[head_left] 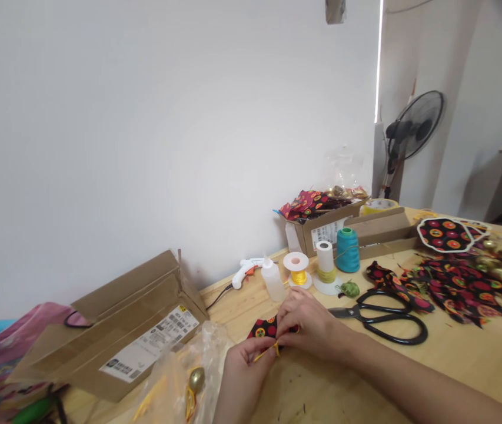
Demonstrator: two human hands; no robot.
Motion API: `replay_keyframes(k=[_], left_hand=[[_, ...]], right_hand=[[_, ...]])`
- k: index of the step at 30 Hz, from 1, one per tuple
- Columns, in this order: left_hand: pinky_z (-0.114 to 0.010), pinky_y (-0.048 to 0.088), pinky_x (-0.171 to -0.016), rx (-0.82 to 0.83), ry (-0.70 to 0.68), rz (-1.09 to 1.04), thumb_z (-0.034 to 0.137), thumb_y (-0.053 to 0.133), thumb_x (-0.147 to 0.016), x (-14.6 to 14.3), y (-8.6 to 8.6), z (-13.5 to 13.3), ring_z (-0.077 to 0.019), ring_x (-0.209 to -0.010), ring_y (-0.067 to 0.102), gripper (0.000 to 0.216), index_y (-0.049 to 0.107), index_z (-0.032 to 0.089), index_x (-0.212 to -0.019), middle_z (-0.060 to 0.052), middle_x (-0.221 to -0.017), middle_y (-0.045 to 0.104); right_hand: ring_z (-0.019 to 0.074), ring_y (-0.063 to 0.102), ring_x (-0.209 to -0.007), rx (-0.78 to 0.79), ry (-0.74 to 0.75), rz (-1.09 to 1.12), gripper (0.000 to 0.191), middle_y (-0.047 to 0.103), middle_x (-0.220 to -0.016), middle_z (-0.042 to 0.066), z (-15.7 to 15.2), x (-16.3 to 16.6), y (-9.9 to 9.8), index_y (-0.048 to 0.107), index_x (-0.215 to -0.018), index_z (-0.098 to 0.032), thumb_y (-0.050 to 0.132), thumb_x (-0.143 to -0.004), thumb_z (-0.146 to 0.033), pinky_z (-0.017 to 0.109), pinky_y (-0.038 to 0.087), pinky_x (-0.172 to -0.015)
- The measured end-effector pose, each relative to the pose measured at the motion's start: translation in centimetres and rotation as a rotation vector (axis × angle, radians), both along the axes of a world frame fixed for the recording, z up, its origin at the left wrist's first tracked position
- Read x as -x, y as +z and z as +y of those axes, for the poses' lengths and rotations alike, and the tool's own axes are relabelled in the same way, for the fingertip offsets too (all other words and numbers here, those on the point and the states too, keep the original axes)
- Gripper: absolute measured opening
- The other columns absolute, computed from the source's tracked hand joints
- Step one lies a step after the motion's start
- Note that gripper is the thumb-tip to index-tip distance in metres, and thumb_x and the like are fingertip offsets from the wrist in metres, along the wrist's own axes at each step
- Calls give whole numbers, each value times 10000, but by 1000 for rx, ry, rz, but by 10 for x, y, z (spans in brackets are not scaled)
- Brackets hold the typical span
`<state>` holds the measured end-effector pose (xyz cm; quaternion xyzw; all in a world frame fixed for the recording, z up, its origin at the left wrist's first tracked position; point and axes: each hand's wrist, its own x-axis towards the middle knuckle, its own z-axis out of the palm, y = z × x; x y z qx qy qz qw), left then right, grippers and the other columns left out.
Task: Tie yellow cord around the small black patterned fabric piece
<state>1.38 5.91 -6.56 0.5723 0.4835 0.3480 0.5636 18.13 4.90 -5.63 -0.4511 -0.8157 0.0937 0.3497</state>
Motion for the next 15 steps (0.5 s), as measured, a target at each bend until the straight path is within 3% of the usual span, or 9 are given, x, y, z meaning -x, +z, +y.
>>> replay_keyframes(k=[10, 15], left_hand=[[-202, 400, -501, 1, 48, 87, 309, 677, -513, -5, 7, -3, -140, -529, 560, 208, 686, 134, -624, -36, -569, 676], [-203, 397, -501, -11, 44, 82, 304, 676, -513, -5, 8, -3, -137, -519, 555, 193, 684, 134, -603, -35, -556, 671]], right_hand=[[143, 498, -710, 5, -87, 52, 75, 611, -662, -8, -4, 6, -4, 605, -655, -195, 576, -719, -220, 294, 302, -752], [152, 499, -736, -27, -75, 39, 80, 609, -634, -11, -5, 7, -2, 603, -641, -199, 579, -715, -219, 321, 269, -825]])
